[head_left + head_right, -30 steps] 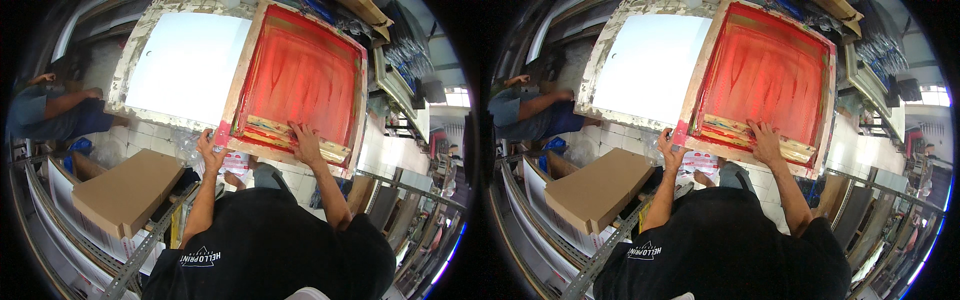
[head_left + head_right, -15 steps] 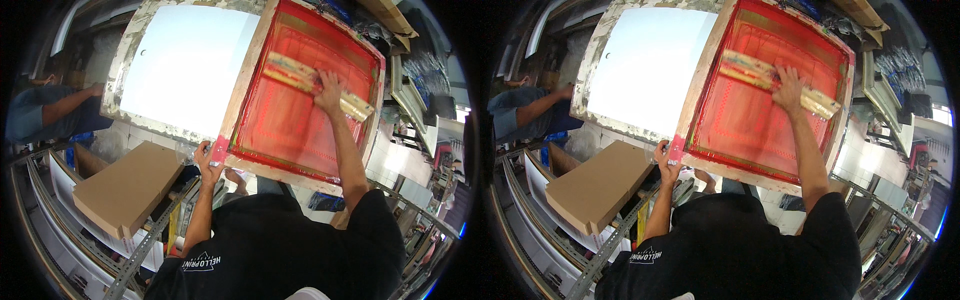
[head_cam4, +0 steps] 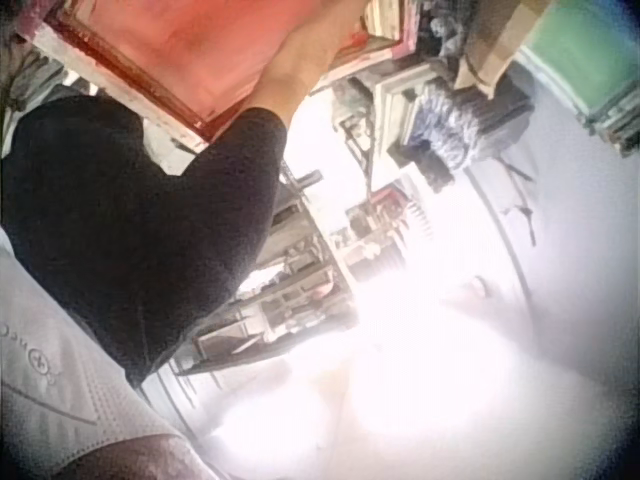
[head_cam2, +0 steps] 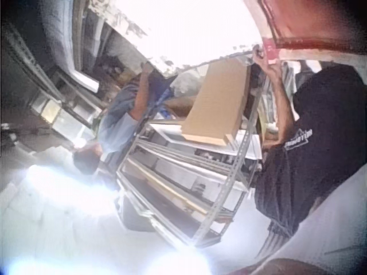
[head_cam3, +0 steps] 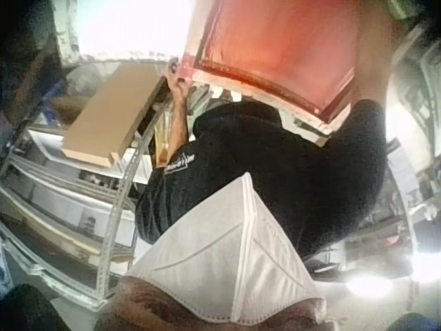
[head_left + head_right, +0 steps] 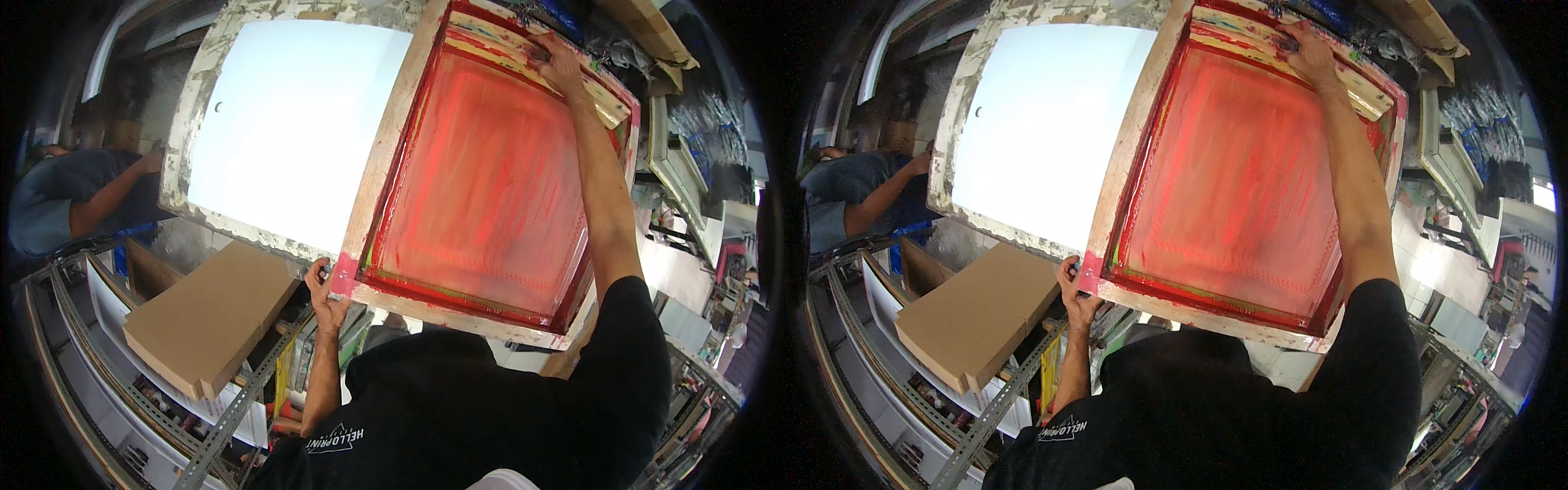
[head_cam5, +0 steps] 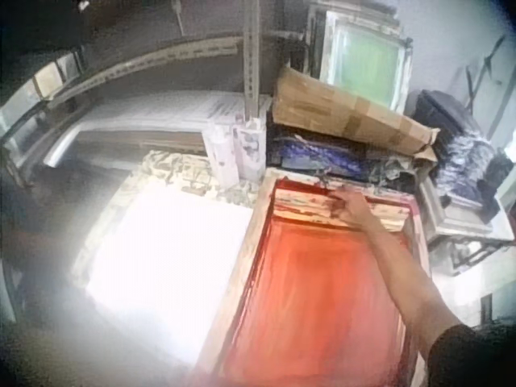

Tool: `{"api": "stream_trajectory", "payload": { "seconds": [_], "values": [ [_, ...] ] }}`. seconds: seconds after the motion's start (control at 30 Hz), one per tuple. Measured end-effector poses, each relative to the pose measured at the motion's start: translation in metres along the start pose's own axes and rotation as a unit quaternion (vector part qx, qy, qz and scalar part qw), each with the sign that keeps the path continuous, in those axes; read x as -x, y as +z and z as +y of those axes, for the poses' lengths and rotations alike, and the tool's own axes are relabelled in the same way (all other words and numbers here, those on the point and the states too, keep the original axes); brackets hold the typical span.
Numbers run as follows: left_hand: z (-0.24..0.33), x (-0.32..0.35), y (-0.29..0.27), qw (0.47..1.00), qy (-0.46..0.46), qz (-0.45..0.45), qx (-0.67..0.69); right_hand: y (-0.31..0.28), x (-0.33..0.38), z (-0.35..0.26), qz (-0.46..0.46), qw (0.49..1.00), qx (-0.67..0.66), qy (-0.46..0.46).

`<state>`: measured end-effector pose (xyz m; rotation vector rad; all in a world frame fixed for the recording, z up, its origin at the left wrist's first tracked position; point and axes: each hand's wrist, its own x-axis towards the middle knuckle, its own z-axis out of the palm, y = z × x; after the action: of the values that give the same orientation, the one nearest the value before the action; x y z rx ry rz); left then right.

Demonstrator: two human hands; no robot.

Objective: The person performs manual screen printing on flat white boards. They place a board on a table, position a red screen frame over it, and use a squeegee to pull red ink across the mesh. After printing, they lift the frame and remove the printed board, repeating the process with new boards.

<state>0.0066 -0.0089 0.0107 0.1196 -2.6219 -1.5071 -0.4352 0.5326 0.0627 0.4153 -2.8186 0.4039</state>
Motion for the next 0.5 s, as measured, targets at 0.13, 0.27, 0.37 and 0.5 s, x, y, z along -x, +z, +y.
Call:
{"api": "stream_trajectory", "payload": {
  "seconds": [0.13, 0.27, 0.37, 0.5],
  "values": [
    [0.003, 0.001, -0.001, 1.000, 0.011, 0.008, -0.024, -0.009, 0.011, -0.018, 0.040, 0.997, 0.050, -0.052],
    [0.013, -0.001, -0.008, 0.997, 0.057, 0.008, -0.050, -0.009, 0.050, -0.061, 0.064, 0.992, 0.110, -0.006],
    [0.024, 0.002, -0.017, 0.999, 0.043, -0.019, 0.012, -0.029, 0.079, -0.097, 0.009, 0.998, 0.058, 0.036],
    [0.051, 0.002, -0.022, 0.992, -0.012, -0.008, 0.122, -0.061, 0.146, -0.170, 0.051, 0.998, 0.038, 0.026]
  ]
}}
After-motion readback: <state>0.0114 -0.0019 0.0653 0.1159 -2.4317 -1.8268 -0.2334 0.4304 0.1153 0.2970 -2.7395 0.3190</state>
